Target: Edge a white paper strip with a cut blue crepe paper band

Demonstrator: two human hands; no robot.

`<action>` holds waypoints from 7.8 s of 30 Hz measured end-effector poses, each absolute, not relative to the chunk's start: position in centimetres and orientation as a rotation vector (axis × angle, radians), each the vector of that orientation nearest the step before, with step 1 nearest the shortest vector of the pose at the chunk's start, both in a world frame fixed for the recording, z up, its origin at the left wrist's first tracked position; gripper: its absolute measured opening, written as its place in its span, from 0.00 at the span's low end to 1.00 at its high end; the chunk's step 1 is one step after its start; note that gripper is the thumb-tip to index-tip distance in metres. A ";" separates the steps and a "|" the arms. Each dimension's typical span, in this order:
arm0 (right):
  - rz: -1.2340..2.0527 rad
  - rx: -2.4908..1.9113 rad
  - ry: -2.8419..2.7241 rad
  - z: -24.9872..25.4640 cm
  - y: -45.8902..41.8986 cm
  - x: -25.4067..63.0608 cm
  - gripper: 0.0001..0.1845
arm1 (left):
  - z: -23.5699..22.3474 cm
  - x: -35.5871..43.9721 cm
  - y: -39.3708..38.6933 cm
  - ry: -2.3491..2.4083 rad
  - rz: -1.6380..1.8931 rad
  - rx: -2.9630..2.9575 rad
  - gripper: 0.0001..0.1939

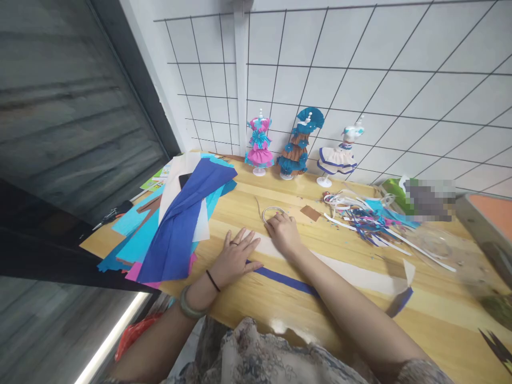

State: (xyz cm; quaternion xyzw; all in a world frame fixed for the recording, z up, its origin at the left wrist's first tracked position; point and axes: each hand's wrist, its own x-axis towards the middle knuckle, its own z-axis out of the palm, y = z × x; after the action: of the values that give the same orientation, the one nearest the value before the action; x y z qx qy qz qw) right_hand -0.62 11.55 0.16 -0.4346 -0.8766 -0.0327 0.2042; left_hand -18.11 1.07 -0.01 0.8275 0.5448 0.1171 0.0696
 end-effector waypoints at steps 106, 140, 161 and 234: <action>0.625 -1.374 -2.925 7.7 5.7 1.0 0.17 | 0.1 -23.6 7.2 1.552 0.358 1.430 0.06; 0.408 -1.385 -3.091 7.0 5.8 0.7 0.16 | 0.5 -23.3 6.4 1.725 0.357 1.570 0.09; 0.427 -1.455 -3.145 7.6 5.5 -0.3 0.15 | 0.9 -23.3 5.9 1.784 0.540 1.224 0.08; 1.249 -1.340 -2.795 8.6 6.8 10.4 0.20 | 1.8 -14.1 -1.8 2.234 0.015 2.277 0.27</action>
State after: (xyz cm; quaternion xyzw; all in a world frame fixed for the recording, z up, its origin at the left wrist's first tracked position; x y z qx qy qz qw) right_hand 10.44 6.82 8.56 -0.3990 -0.8322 0.3717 -0.1001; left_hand -14.13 -1.85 1.77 0.7135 0.7002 0.0046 -0.0243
